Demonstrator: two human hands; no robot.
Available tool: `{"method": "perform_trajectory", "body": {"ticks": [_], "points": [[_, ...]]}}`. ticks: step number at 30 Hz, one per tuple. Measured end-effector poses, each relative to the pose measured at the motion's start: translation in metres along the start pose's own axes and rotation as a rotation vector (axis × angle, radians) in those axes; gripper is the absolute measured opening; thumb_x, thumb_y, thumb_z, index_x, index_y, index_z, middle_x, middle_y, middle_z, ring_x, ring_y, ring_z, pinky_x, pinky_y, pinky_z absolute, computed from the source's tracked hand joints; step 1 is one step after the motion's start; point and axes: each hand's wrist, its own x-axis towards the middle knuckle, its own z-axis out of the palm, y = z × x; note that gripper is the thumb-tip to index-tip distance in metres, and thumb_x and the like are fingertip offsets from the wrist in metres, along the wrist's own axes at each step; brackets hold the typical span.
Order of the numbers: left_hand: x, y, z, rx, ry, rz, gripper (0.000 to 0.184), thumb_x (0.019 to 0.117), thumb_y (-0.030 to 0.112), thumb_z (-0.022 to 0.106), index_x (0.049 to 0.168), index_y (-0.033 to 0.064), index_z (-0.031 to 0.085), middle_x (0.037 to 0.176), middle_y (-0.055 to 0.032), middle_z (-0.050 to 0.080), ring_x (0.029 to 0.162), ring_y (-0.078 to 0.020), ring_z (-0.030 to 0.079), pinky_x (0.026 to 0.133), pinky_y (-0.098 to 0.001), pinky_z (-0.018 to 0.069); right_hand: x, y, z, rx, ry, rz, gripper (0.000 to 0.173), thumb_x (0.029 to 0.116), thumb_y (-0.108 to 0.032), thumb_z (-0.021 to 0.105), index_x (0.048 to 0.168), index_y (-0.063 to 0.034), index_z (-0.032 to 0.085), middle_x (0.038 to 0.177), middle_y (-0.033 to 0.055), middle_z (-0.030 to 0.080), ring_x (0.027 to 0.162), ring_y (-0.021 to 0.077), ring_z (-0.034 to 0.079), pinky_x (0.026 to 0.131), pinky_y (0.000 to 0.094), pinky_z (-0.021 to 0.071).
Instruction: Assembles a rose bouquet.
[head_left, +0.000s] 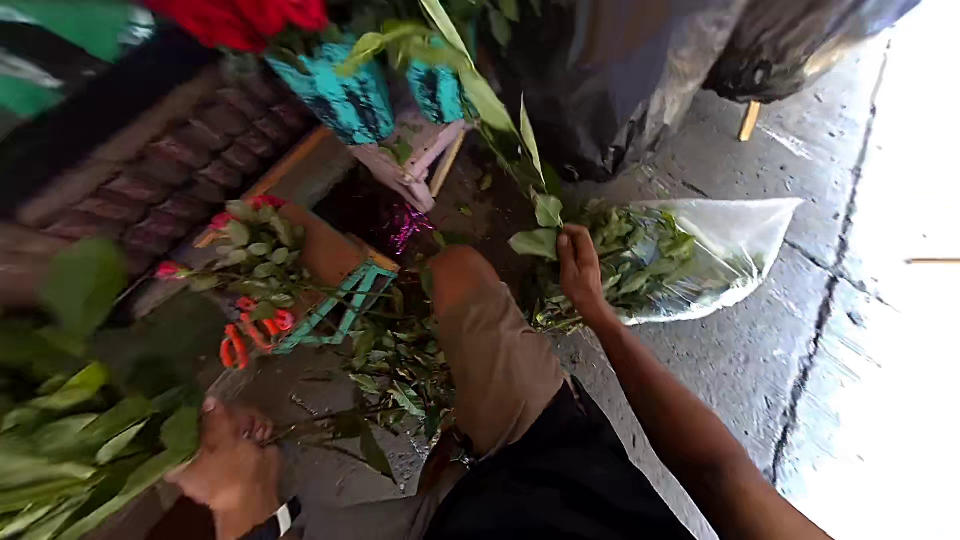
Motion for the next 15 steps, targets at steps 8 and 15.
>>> {"method": "perform_trajectory", "body": {"ticks": [8, 15], "points": [[-0.003, 0.062, 0.006, -0.164, -0.173, 0.107, 0.018, 0.1027, 0.017, 0.056, 0.109, 0.0063, 0.069, 0.056, 0.0091, 0.048, 0.043, -0.0034, 0.040, 0.042, -0.0215, 0.0401, 0.066, -0.235, 0.076, 0.775, -0.778, -0.012, 0.027, 0.1017, 0.000, 0.049, 0.124, -0.0100, 0.060, 0.105, 0.0008, 0.071, 0.091, 0.0113, 0.069, 0.082, 0.0329, 0.0605], [-0.005, 0.065, 0.012, -0.347, -0.259, -0.047, 0.019, 0.0979, 0.007, 0.065, 0.115, 0.0007, 0.065, 0.092, -0.0079, 0.074, 0.082, -0.0154, 0.071, 0.077, -0.0333, 0.0613, -0.045, -0.261, 0.230, 0.777, -1.130, 0.158, 0.027, 0.0963, -0.001, 0.059, 0.122, -0.0090, 0.061, 0.098, 0.0068, 0.069, 0.082, 0.0152, 0.065, 0.074, 0.0337, 0.0567]]}}
